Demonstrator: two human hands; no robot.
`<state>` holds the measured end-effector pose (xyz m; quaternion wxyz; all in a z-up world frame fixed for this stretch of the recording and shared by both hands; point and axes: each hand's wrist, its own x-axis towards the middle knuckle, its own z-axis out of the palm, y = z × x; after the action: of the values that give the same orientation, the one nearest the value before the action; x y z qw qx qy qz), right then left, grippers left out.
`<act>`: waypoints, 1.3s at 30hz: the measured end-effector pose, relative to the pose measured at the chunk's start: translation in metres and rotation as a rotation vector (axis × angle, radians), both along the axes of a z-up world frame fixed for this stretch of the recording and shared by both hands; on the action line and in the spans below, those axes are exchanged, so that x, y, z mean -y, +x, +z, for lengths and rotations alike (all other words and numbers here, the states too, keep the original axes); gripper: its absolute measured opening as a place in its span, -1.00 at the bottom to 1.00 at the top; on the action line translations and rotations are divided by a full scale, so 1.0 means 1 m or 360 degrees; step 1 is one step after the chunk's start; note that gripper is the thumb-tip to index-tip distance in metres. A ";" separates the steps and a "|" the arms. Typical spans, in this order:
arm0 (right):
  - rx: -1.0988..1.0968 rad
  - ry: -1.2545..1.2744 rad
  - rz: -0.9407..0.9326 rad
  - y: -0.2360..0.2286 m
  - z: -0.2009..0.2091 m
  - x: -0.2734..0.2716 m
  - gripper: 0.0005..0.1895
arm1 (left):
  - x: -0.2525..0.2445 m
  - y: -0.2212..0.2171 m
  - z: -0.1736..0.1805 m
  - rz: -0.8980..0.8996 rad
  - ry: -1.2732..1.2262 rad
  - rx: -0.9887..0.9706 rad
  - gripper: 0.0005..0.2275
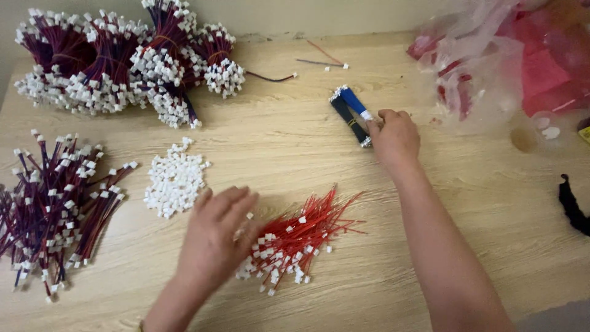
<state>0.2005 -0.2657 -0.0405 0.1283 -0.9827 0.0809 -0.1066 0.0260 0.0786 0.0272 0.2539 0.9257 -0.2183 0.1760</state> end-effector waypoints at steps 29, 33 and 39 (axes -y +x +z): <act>0.0033 0.2556 -0.0118 -0.241 0.014 -0.007 -0.71 | 0.036 -0.033 -0.033 0.0528 0.0431 -0.0348 -0.36; -0.0414 0.2502 -0.0187 -0.235 0.036 -0.063 -0.69 | 0.037 -0.036 -0.029 0.0718 0.0446 -0.0430 -0.33; -0.0236 0.2360 -0.0060 -0.234 0.034 -0.069 -0.76 | 0.037 -0.038 -0.017 0.0685 0.0447 -0.0630 -0.30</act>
<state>-0.0340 -0.1970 -0.0066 0.7500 -0.6414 0.1568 0.0405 -0.0118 0.0415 0.0099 0.1181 0.9928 0.0139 0.0105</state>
